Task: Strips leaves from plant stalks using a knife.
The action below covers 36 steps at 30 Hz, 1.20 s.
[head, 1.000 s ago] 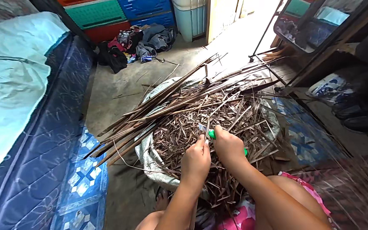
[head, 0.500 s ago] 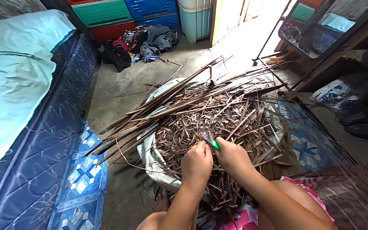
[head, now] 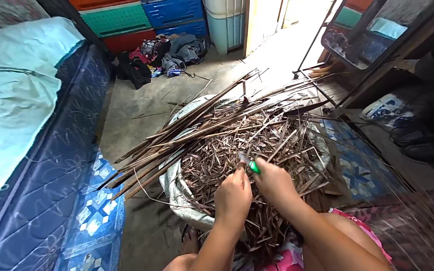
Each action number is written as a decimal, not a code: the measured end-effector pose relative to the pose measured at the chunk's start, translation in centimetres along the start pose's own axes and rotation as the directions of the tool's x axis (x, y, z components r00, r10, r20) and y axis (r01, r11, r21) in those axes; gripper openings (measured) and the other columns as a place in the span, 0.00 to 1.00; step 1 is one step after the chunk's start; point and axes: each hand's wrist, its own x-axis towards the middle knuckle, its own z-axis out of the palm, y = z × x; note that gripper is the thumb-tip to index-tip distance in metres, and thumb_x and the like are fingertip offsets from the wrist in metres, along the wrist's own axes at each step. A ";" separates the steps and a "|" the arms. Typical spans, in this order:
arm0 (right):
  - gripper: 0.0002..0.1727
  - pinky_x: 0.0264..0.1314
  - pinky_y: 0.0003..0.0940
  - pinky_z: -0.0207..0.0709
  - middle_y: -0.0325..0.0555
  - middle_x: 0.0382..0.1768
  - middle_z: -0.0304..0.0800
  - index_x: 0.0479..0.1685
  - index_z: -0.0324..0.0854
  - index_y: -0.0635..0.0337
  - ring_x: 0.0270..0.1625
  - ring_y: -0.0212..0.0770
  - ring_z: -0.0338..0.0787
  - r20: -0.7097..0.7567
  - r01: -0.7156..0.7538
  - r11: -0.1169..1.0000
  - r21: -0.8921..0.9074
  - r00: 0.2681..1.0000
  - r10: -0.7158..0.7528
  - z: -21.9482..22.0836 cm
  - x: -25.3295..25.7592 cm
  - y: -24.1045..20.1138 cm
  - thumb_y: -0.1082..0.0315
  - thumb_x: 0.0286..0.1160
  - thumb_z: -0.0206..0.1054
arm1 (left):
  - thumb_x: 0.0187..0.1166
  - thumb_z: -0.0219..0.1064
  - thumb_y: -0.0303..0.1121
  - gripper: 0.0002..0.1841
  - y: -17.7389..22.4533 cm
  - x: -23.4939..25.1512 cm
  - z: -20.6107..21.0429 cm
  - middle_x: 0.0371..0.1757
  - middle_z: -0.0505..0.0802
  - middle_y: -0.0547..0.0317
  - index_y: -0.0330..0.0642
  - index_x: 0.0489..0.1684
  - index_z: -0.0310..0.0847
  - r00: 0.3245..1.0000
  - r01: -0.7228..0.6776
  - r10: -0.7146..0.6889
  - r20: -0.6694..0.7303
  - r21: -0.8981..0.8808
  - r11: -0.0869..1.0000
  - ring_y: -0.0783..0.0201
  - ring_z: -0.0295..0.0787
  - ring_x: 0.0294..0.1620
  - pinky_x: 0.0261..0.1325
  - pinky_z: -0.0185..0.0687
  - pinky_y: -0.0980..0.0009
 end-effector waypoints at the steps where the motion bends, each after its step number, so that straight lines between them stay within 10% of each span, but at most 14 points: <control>1: 0.13 0.48 0.60 0.82 0.60 0.41 0.92 0.53 0.81 0.63 0.50 0.62 0.94 0.005 0.026 1.000 -0.010 1.000 -0.026 0.5 -0.3 -0.2 0.62 0.88 0.58 | 0.87 0.57 0.33 0.17 -0.1 0.1 -0.1 0.40 0.95 0.42 0.34 0.59 0.90 1.000 -0.001 0.001 0.003 -0.016 1.000 0.44 0.95 0.42 0.46 0.86 0.45; 9: 0.18 0.54 0.63 0.80 0.60 0.48 0.92 0.59 0.82 0.62 0.54 0.62 0.93 -0.151 -0.100 0.994 0.043 0.983 0.106 -1.4 2.9 2.5 0.58 0.93 0.54 | 0.93 0.53 0.38 0.22 -0.4 0.3 -0.2 0.60 0.95 0.46 0.41 0.79 0.79 0.992 0.016 0.018 0.125 -0.267 0.963 0.52 0.94 0.58 0.66 0.82 0.49; 14: 0.09 0.32 0.60 0.81 0.58 0.28 0.90 0.42 0.84 0.64 0.35 0.62 0.94 -0.271 0.209 0.978 -0.024 0.940 -0.208 1.3 0.3 1.6 0.66 0.79 0.64 | 0.91 0.55 0.37 0.15 -1.5 0.9 -0.2 0.19 0.79 0.68 0.39 0.54 0.87 0.988 0.109 -0.038 0.150 -0.503 0.857 0.75 0.71 0.16 0.27 0.73 0.74; 17: 0.10 0.40 0.63 0.82 0.62 0.37 0.93 0.49 0.85 0.65 0.43 0.65 0.95 -0.263 0.077 0.996 -0.039 0.961 -0.084 0.6 1.3 1.7 0.67 0.82 0.63 | 0.91 0.56 0.36 0.19 -1.4 0.8 -0.4 0.25 0.85 0.68 0.37 0.70 0.83 0.977 0.148 -0.026 0.210 -0.590 0.794 0.78 0.69 0.16 0.25 0.70 0.78; 22: 0.20 0.51 0.62 0.78 0.60 0.42 0.90 0.55 0.82 0.63 0.49 0.60 0.91 -0.220 -0.103 0.985 0.136 0.967 0.131 -2.1 3.5 3.9 0.56 0.95 0.52 | 0.92 0.54 0.36 0.19 -1.2 0.6 -0.5 0.29 0.87 0.67 0.43 0.74 0.82 0.964 0.168 -0.004 0.267 -0.596 0.785 0.78 0.68 0.16 0.24 0.69 0.78; 29: 0.14 0.39 0.62 0.78 0.59 0.33 0.89 0.47 0.84 0.65 0.39 0.61 0.91 -0.185 0.220 0.972 0.081 0.962 -0.202 0.2 1.3 2.8 0.63 0.82 0.59 | 0.90 0.57 0.41 0.18 -1.7 -0.7 -0.5 0.24 0.85 0.65 0.42 0.67 0.85 0.939 0.195 -0.022 0.344 -0.479 0.856 0.73 0.75 0.19 0.29 0.76 0.72; 36: 0.17 0.53 0.65 0.78 0.61 0.46 0.91 0.57 0.83 0.62 0.53 0.62 0.91 -0.072 -0.122 0.989 0.089 0.989 0.128 -1.8 2.2 2.8 0.59 0.91 0.54 | 0.93 0.53 0.44 0.23 -2.6 -1.1 -0.9 0.29 0.91 0.59 0.44 0.76 0.82 0.966 0.153 -0.067 0.249 -0.346 0.926 0.68 0.81 0.22 0.36 0.81 0.65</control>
